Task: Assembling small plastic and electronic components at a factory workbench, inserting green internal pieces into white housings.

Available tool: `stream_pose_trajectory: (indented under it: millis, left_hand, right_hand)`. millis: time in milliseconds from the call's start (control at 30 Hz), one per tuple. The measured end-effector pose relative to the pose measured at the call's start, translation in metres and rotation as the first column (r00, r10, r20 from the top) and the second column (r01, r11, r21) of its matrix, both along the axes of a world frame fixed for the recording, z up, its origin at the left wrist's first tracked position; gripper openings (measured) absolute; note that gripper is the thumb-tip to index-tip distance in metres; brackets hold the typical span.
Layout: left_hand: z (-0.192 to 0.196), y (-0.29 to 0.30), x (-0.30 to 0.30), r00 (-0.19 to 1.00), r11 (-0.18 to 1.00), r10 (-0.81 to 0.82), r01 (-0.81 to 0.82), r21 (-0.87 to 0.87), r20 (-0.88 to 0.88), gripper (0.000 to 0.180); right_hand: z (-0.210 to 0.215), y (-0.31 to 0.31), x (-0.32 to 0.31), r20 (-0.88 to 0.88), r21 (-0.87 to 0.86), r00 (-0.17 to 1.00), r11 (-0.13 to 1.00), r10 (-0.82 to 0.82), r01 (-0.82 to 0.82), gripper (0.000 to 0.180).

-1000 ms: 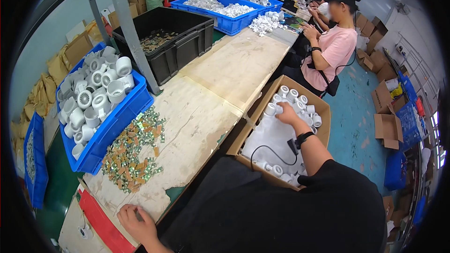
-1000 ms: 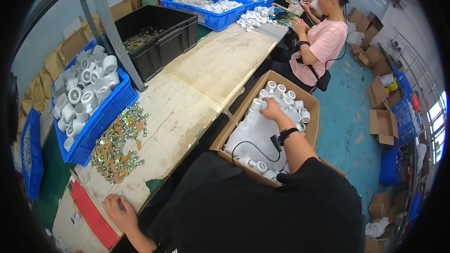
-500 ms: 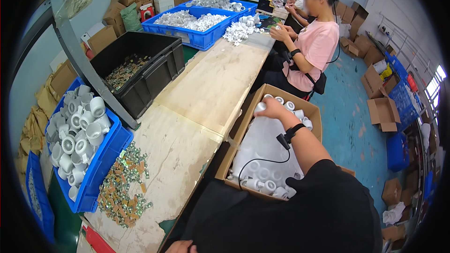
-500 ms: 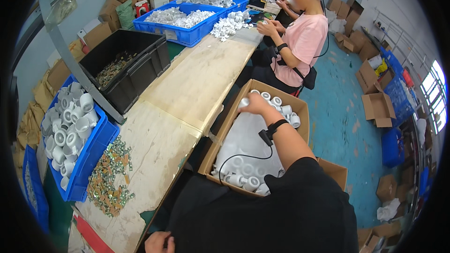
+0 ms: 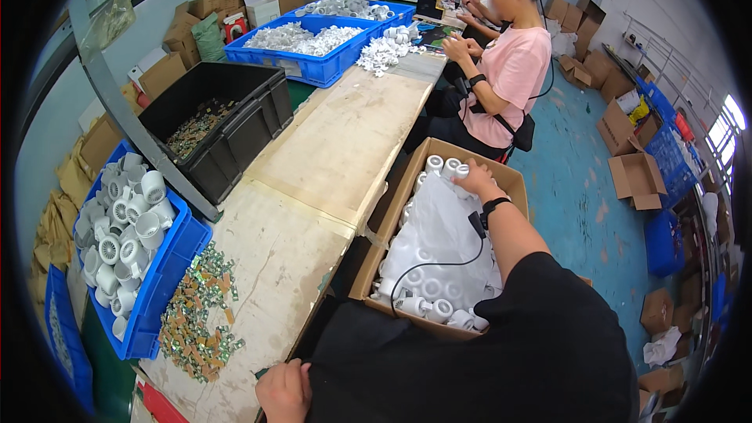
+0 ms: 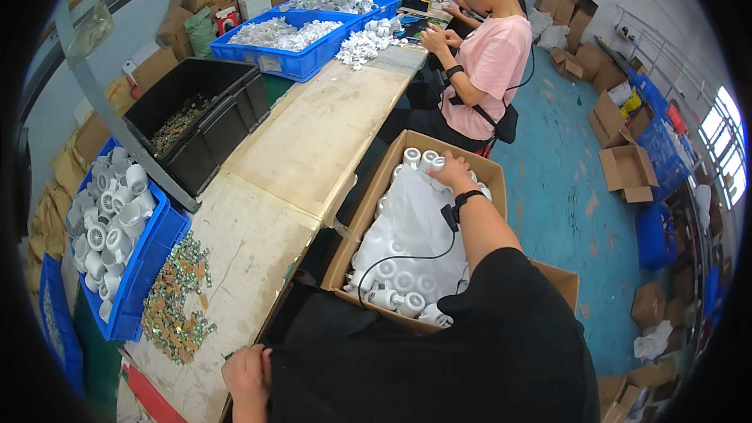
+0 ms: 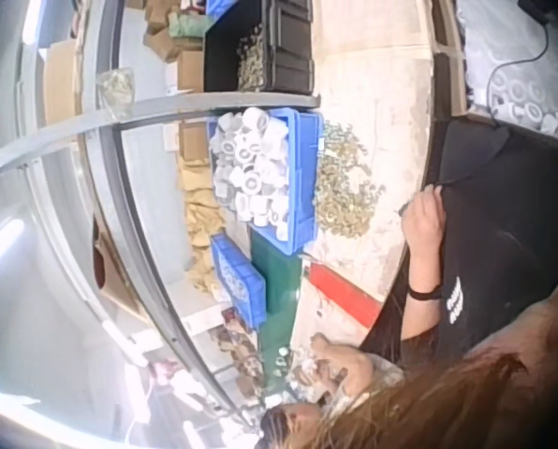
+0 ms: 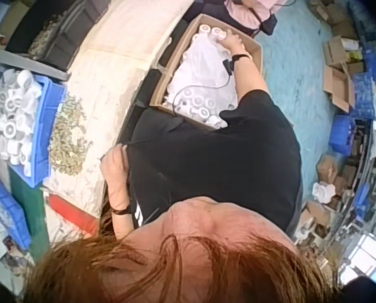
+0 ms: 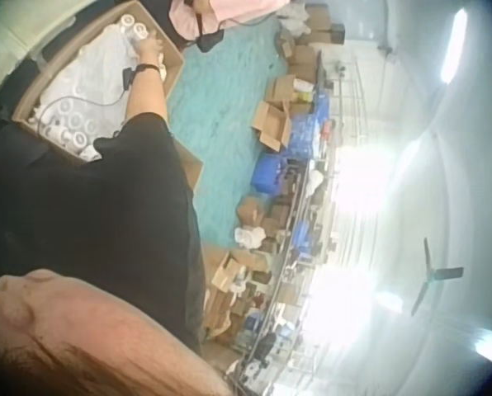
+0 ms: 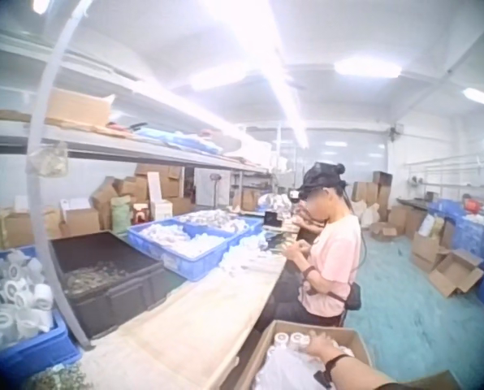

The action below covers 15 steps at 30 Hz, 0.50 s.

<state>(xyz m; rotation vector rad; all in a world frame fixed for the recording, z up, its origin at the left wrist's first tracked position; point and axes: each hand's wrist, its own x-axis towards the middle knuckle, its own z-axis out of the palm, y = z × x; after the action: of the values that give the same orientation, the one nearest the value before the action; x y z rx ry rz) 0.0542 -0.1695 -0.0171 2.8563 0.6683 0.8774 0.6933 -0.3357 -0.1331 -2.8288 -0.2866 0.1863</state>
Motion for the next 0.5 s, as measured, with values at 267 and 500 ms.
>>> stream_pose_trajectory:
  millis: [267, 500]
  left_hand:
    - [0.000, 0.019, 0.005, 0.977, 0.988, -0.134, 0.145, -0.050, 0.167, 0.014]
    - [-0.024, 0.030, -0.024, 0.937, 0.988, 0.024, 0.031, -0.151, 0.348, 0.015]
  right_hand:
    - [-0.038, 0.008, 0.003, 0.035, 0.227, 0.999, 0.974, -0.022, 0.014, 0.095]
    - [-0.080, -0.018, 0.039, 0.373, 0.396, 0.923, 0.916, -0.097, -0.063, 0.076]
